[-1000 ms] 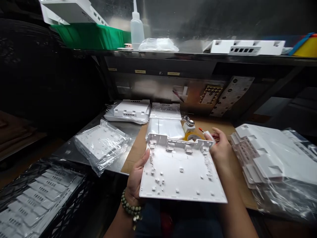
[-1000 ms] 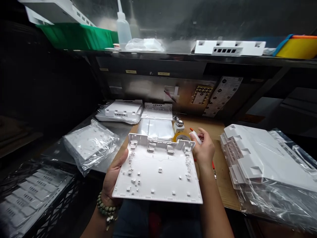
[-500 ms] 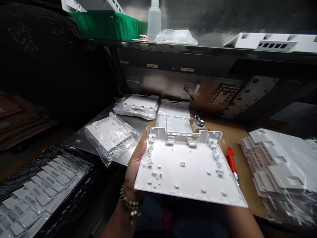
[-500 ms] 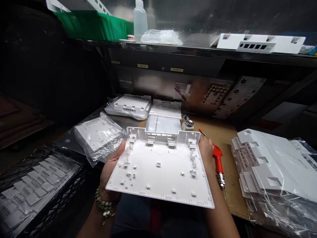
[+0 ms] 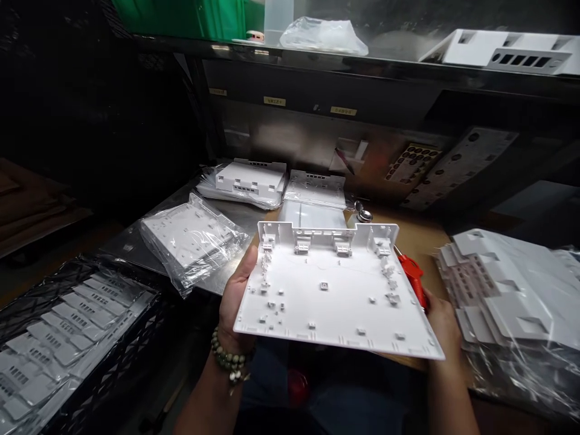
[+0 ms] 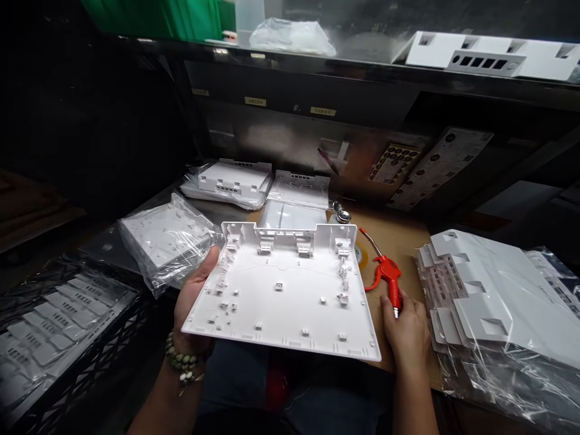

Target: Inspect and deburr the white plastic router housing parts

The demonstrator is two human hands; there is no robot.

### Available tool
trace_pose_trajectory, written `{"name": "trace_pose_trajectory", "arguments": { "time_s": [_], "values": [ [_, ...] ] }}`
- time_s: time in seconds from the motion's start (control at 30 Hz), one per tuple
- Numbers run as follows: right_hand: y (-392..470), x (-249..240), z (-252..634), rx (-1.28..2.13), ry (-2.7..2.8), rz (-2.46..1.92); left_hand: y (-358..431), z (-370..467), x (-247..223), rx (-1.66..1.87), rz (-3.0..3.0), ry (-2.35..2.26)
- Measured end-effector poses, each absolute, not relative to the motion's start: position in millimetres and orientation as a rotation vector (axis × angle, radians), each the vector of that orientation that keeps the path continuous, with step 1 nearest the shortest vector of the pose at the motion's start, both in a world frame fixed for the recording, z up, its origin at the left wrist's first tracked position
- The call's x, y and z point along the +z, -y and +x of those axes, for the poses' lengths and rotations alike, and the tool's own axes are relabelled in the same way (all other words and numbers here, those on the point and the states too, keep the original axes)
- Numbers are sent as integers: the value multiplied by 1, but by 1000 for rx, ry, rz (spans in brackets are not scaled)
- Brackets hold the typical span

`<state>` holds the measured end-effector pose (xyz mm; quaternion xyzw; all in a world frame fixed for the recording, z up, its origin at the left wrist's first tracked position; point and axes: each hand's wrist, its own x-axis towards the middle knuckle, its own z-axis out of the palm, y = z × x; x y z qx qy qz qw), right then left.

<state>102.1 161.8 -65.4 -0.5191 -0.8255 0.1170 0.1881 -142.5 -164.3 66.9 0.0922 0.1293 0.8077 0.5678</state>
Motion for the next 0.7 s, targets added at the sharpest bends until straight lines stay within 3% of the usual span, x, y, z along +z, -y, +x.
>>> {"name": "trace_pose_trajectory", "arguments": {
  "time_s": [0.43,0.7],
  "values": [
    [-172,-60,96,735,1972,-1615,173,-153,48,1845,272,-228],
    [-152,-26,118,1339,1620,-1212,212,-169,5,1975,156,-570]
  ]
}}
